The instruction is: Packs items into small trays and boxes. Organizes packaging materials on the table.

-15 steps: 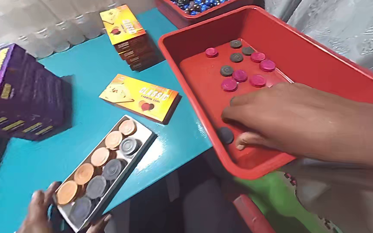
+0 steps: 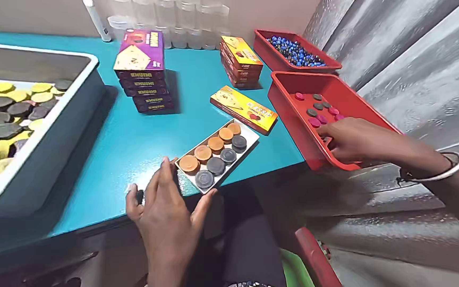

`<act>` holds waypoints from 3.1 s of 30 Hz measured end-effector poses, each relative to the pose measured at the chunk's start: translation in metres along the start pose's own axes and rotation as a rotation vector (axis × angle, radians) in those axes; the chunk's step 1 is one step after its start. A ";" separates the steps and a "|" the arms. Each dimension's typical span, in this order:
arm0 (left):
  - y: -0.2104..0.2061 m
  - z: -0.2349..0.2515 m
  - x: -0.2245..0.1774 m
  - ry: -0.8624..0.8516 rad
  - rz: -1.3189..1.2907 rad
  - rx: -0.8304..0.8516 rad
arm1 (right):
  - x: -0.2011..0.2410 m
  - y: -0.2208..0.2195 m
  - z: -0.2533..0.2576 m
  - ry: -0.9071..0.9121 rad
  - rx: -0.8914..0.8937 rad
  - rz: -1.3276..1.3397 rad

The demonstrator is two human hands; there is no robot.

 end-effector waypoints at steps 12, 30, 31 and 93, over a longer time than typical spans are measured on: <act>-0.003 -0.003 0.005 -0.058 -0.104 -0.079 | 0.112 0.037 0.055 0.431 -0.189 -0.190; -0.003 -0.003 0.005 -0.055 -0.078 -0.057 | 0.095 0.024 0.080 0.695 -0.157 -0.089; -0.003 -0.003 0.005 -0.056 -0.071 -0.056 | 0.095 0.024 0.080 0.698 -0.155 -0.073; 0.013 -0.014 0.023 -0.183 0.031 0.055 | 0.095 -0.039 0.099 -0.143 -0.443 0.440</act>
Point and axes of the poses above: each hand's wrist, its own z-axis towards the middle knuckle, its own y-axis out of the back of the hand, x = y × z, the point moved 1 cm from there along z, towards the middle knuckle, and after that the axes turned 11 degrees about x, right-handed, at the moved point
